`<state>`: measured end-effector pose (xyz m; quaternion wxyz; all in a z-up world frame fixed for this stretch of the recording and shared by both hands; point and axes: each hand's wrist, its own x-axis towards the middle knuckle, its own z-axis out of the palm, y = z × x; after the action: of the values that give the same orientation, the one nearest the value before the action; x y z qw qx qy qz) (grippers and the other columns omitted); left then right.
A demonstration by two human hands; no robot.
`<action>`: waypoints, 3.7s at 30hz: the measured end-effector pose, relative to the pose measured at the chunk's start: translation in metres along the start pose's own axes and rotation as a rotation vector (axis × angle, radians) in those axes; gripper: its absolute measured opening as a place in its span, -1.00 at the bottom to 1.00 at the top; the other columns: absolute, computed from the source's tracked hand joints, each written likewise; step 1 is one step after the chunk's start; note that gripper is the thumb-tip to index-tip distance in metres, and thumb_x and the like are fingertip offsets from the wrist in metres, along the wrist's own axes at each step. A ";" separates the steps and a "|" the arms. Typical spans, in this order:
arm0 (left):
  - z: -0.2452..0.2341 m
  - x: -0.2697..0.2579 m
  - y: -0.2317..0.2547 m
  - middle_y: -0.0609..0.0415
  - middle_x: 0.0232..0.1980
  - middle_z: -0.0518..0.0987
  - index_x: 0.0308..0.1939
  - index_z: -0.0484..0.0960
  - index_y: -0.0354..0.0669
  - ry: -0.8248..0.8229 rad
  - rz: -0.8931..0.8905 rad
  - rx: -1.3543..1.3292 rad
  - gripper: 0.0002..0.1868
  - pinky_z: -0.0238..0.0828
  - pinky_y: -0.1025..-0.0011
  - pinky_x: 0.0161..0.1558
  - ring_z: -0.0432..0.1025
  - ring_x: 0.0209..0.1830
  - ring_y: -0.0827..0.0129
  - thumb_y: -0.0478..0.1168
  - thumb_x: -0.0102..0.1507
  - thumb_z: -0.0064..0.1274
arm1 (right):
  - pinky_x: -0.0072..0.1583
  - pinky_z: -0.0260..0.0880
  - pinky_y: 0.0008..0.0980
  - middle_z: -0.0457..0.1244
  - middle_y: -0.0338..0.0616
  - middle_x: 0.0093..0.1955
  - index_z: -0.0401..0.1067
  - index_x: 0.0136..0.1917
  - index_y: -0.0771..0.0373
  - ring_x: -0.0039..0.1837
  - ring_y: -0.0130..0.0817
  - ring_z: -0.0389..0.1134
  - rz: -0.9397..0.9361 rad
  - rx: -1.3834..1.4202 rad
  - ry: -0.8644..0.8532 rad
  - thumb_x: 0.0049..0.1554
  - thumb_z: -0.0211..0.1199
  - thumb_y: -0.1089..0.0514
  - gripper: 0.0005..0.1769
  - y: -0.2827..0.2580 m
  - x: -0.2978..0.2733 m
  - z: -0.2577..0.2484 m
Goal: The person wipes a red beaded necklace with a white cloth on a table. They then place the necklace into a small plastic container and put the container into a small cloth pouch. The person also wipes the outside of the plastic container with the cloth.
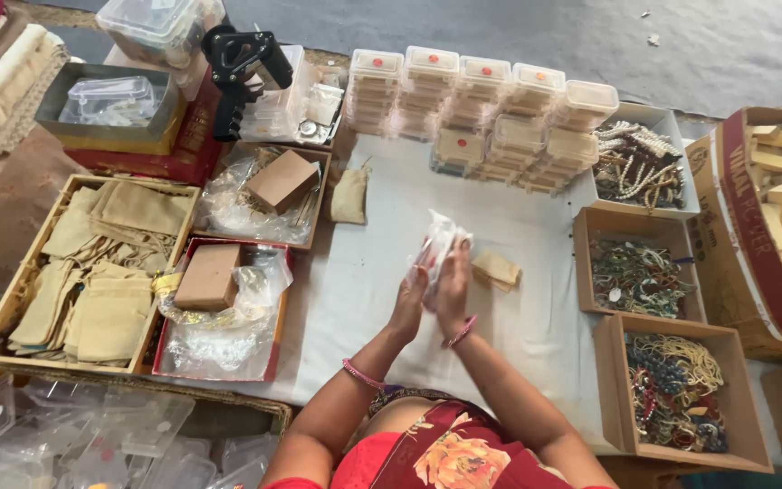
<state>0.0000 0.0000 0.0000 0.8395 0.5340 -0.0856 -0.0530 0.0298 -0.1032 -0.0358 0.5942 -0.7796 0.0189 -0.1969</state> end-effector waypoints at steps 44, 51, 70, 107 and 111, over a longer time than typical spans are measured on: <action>-0.080 0.009 -0.056 -0.32 0.41 0.31 0.14 0.59 -0.17 0.053 0.161 1.400 -0.29 0.24 0.06 0.32 0.26 0.39 -0.15 0.19 0.07 0.34 | 0.20 0.43 -0.13 0.37 0.09 0.18 0.46 0.23 0.28 0.17 0.05 0.41 -0.021 -0.548 0.006 0.03 0.25 0.26 -0.54 0.083 0.063 -0.110; -0.078 -0.004 -0.054 -0.22 0.31 0.35 0.47 0.19 -0.15 0.084 0.164 1.231 0.15 0.32 0.09 0.30 0.31 0.31 -0.12 0.01 -0.07 0.53 | 0.18 0.49 -0.29 0.35 -0.01 0.12 0.49 0.20 0.29 0.16 -0.09 0.42 0.043 -0.067 -0.546 -0.05 0.29 0.38 -0.51 0.034 0.025 -0.050; -0.099 -0.038 -0.050 0.18 0.02 0.55 -0.10 0.70 0.01 -0.046 0.625 1.529 -0.81 0.21 0.11 0.33 0.46 0.12 0.37 -0.09 0.25 0.23 | 0.21 0.28 -0.10 0.32 -0.16 0.03 0.53 0.05 0.21 0.09 -0.25 0.35 -0.834 -0.756 -0.401 0.12 0.38 0.11 -0.76 0.014 -0.043 -0.053; -0.106 -0.034 -0.058 0.15 0.11 0.60 0.09 0.69 0.05 -0.076 0.573 1.554 -0.70 0.15 -0.01 0.40 0.48 0.08 0.33 -0.05 0.30 0.17 | 0.53 -0.18 0.23 0.32 -0.17 0.27 0.53 0.17 0.16 0.37 -0.19 0.28 -0.561 -0.805 -0.404 0.09 0.37 -0.07 -0.57 0.042 -0.043 -0.054; -0.115 -0.037 -0.080 0.12 0.19 0.58 0.22 0.59 0.01 -0.124 0.585 1.683 -0.59 0.10 0.00 0.43 0.43 0.11 0.33 -0.04 0.31 0.12 | 0.53 -0.18 0.24 0.32 -0.09 0.23 0.55 0.10 0.14 0.35 -0.16 0.29 -0.553 -0.764 -0.418 0.09 0.39 -0.04 -0.65 0.038 -0.044 -0.037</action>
<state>-0.0131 0.0744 -0.1236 0.1433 0.9264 -0.2741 0.2149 -0.0147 -0.1364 -0.0756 0.1836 -0.9396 -0.2365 -0.1658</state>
